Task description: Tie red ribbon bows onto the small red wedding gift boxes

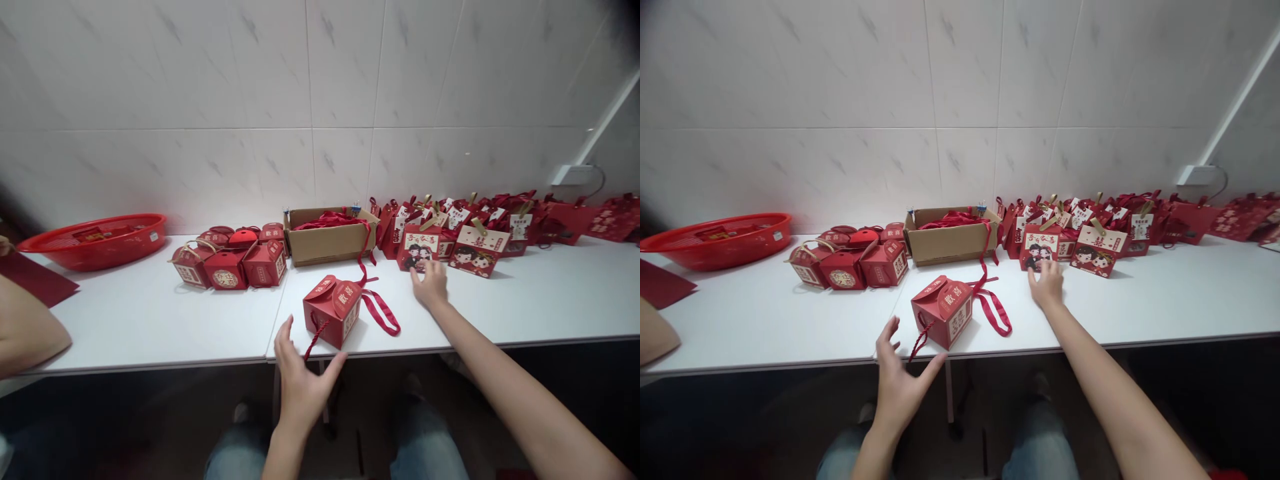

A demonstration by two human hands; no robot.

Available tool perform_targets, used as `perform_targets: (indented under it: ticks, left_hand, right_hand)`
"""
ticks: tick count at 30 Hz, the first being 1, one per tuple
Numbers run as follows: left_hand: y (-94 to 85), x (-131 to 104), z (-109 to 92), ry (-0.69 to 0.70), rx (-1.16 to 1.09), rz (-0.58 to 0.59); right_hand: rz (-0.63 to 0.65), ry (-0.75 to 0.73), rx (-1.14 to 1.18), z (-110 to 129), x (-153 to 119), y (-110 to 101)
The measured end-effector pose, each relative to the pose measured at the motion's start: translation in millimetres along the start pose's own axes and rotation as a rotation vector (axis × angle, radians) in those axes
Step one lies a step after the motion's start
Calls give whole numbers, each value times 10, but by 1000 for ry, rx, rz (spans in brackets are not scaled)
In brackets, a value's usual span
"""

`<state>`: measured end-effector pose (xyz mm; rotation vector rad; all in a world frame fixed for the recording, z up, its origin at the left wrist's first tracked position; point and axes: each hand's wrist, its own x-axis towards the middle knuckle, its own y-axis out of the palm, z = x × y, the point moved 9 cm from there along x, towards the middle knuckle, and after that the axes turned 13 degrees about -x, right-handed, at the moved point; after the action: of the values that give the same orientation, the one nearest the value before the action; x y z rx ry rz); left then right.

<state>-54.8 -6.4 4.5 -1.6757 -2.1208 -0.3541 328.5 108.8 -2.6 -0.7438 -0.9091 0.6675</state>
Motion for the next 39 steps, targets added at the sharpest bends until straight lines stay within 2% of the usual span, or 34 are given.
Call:
perform_targets:
  ticks: [4, 6, 8, 10, 12, 15, 19, 24, 30, 35, 39]
  left_hand:
    - [343, 410, 44, 3, 30, 133]
    - [352, 627, 137, -30, 35, 168]
    - [276, 815, 210, -15, 51, 186]
    - [185, 941, 321, -29, 31, 206]
    - [119, 989, 508, -136, -16, 217]
    - [77, 977, 674, -224, -19, 200]
    - [92, 953, 687, -242, 12, 180]
    - [79, 971, 684, -222, 0, 164]
    - [32, 996, 764, -215, -35, 124]
    - [-34, 988, 764, -200, -71, 53]
    - [-27, 948, 823, -175, -53, 79]
  right_hand:
    - [242, -365, 232, 588, -274, 168]
    - [323, -477, 324, 774, -401, 198]
    - [348, -505, 405, 843, -443, 194]
    - [343, -469, 485, 819, -414, 193]
    - [326, -388, 571, 722, -346, 216]
    - [269, -182, 710, 447, -213, 286]
    - [195, 128, 898, 40, -121, 395]
    - [219, 337, 1087, -121, -134, 458]
    - [290, 436, 1208, -125, -125, 427]
    - [332, 425, 1260, -96, -151, 425]
    - [342, 403, 1272, -98, -172, 470]
